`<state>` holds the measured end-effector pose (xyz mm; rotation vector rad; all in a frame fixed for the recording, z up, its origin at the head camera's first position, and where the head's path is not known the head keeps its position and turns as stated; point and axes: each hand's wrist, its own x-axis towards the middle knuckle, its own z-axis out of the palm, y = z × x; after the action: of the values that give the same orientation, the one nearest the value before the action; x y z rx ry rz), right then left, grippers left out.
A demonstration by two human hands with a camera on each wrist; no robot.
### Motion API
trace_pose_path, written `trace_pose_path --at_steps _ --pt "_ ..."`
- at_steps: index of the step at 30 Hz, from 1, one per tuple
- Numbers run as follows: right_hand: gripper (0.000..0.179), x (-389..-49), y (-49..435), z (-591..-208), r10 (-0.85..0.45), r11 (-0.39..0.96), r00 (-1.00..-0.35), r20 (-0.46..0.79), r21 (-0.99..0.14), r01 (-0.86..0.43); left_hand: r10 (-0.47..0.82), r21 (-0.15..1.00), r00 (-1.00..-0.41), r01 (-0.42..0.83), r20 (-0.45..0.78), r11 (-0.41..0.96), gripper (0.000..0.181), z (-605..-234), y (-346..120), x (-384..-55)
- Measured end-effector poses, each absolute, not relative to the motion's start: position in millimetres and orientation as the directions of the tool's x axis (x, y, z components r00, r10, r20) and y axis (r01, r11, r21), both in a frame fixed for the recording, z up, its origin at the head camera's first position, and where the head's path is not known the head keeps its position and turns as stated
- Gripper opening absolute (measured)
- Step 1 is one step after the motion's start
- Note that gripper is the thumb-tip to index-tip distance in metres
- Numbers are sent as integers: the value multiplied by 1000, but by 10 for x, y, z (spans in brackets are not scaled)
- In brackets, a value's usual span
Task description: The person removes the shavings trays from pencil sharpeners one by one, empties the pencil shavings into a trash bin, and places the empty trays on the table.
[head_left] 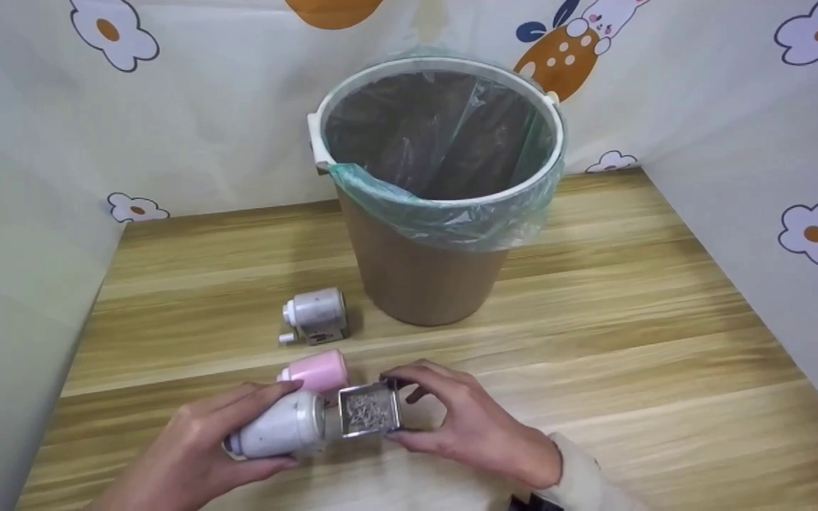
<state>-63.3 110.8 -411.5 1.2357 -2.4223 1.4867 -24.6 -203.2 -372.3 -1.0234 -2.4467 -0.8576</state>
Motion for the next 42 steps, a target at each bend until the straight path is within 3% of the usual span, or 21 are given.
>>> trace_pose_path --at_steps 14,26,32,42 --pt "56 -626 1199 -4141 -567 208 -726 389 -785 -583 514 397 -625 776 588 490 65 -3781 -2019 -260" --pt "53 -611 1304 -4103 -555 204 -739 381 -800 -565 486 391 -690 714 537 581 71 -3843 -1992 -190" --pt "56 -615 1365 -4060 -534 241 -733 421 -755 -609 496 423 -691 719 526 552 71 -3907 -1983 -189" --pt "62 -636 1415 -3942 -524 299 -663 535 -613 -732 504 443 -670 740 544 506 71 -3953 -1968 -196"
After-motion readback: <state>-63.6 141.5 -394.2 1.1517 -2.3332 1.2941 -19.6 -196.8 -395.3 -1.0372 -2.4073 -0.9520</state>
